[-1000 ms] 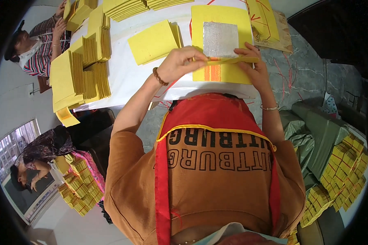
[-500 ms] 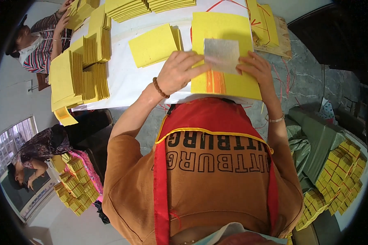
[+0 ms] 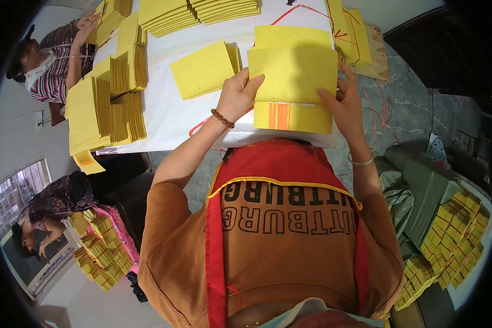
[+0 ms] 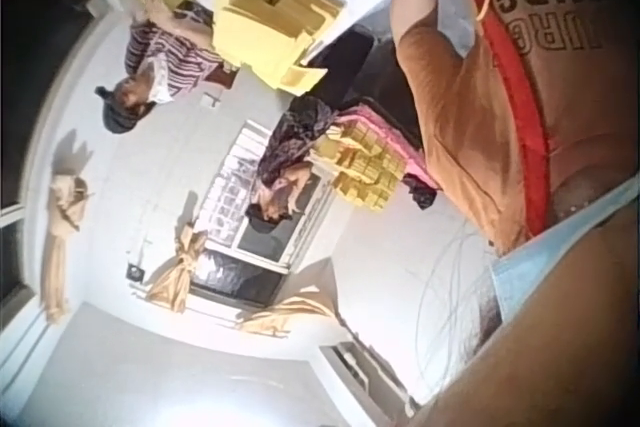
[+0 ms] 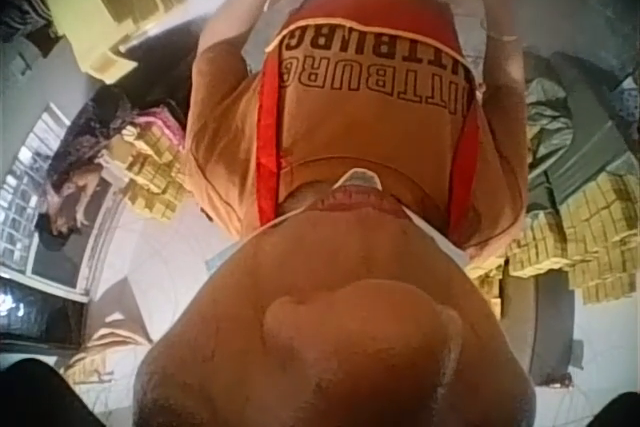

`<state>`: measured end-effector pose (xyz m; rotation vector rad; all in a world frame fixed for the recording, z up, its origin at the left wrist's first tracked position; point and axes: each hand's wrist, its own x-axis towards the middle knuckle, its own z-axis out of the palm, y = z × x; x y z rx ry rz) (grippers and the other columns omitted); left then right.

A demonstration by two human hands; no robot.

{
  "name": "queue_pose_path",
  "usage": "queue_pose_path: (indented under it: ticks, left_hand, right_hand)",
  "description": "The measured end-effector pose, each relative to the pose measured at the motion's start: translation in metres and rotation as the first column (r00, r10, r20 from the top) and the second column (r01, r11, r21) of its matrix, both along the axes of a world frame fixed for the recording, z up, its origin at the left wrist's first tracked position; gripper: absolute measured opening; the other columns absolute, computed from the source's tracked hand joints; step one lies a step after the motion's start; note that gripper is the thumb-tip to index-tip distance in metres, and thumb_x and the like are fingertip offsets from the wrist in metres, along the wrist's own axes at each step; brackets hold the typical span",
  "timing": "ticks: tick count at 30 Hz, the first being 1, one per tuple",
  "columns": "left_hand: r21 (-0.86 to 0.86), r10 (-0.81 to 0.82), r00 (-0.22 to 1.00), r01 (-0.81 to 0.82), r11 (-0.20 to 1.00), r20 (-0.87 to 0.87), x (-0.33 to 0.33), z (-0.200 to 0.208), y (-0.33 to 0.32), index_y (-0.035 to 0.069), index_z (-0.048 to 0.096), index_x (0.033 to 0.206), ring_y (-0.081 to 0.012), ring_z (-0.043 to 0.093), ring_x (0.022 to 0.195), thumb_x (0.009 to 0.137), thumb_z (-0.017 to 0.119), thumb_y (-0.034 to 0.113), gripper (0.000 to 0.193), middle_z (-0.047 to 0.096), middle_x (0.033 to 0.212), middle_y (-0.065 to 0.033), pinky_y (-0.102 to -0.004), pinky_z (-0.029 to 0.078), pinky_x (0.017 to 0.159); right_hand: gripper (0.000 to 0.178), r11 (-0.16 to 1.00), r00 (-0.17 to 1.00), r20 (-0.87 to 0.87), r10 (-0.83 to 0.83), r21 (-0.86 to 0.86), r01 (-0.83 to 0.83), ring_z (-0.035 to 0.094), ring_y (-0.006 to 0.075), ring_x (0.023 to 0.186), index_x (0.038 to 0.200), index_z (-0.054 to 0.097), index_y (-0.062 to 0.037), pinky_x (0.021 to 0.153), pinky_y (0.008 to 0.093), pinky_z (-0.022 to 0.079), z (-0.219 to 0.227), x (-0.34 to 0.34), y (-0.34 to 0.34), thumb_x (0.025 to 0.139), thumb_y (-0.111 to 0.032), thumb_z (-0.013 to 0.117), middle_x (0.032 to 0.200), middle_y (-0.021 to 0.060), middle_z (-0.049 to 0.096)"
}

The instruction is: Folding and stacking yellow paper sheets with silver foil centers on a table.

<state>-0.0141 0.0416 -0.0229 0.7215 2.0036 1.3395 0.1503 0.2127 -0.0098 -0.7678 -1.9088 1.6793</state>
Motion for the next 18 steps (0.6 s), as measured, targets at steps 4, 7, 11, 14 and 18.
queue_pose_path:
  ticks: [4,7,11,14,18]
  left_hand:
    - [0.054,0.058,0.981,-0.069,0.996,0.184,-0.001,0.004,0.007,-0.002,0.060,0.095,-0.0095,0.045,0.051,0.091,0.053,0.020,0.023,0.051,0.056,-0.0045,-0.0269,0.038,0.048]
    - [-0.015,0.034,0.999,-0.035,0.999,-0.027,-0.006,-0.007,0.005,-0.003,0.059,0.086,-0.0100,0.042,0.051,0.090,0.054,0.023,0.027,0.050,0.056,-0.0044,-0.0285,0.036,0.048]
    - [-0.099,0.009,1.000,-0.010,0.995,-0.014,-0.013,-0.011,0.008,-0.002,0.055,0.078,-0.0101,0.041,0.050,0.090,0.055,0.025,0.030,0.048,0.055,-0.0041,-0.0298,0.035,0.047]
    - [-0.064,0.047,0.998,-0.044,0.997,0.045,-0.015,-0.016,0.011,-0.001,0.052,0.073,-0.0104,0.039,0.050,0.090,0.056,0.025,0.032,0.046,0.055,-0.0040,-0.0304,0.034,0.046]
    - [-0.035,0.073,0.991,-0.070,0.997,0.113,-0.012,-0.005,0.014,0.000,0.051,0.082,-0.0076,0.041,0.050,0.089,0.059,0.021,0.024,0.049,0.056,-0.0016,-0.0267,0.034,0.046]
  right_hand:
    - [0.032,0.980,0.984,0.176,0.025,0.188,-0.058,0.064,0.0166,0.074,0.111,0.060,-0.0070,0.064,0.0268,0.048,-0.002,-0.001,0.005,0.081,-0.018,0.065,0.090,0.0102,0.066]
    - [0.032,0.782,0.985,0.173,-0.023,0.617,-0.090,0.064,0.0187,0.073,0.111,0.061,-0.0085,0.063,0.0286,0.048,-0.011,-0.004,0.010,0.080,-0.018,0.066,0.088,0.0117,0.066]
    - [0.032,0.942,0.978,0.209,-0.025,0.332,-0.047,0.064,0.0224,0.071,0.109,0.062,-0.0089,0.063,0.0324,0.048,-0.013,-0.009,0.010,0.079,-0.019,0.065,0.084,0.0139,0.066]
    - [0.031,0.959,0.970,0.242,-0.037,0.280,-0.034,0.064,0.0241,0.073,0.109,0.062,-0.0082,0.065,0.0334,0.048,-0.012,-0.012,0.010,0.079,-0.019,0.065,0.085,0.0155,0.066]
    - [0.032,0.962,0.958,0.280,-0.070,0.274,-0.010,0.066,0.0257,0.077,0.109,0.062,-0.0076,0.068,0.0332,0.049,-0.012,-0.013,0.008,0.080,-0.018,0.064,0.086,0.0171,0.067]
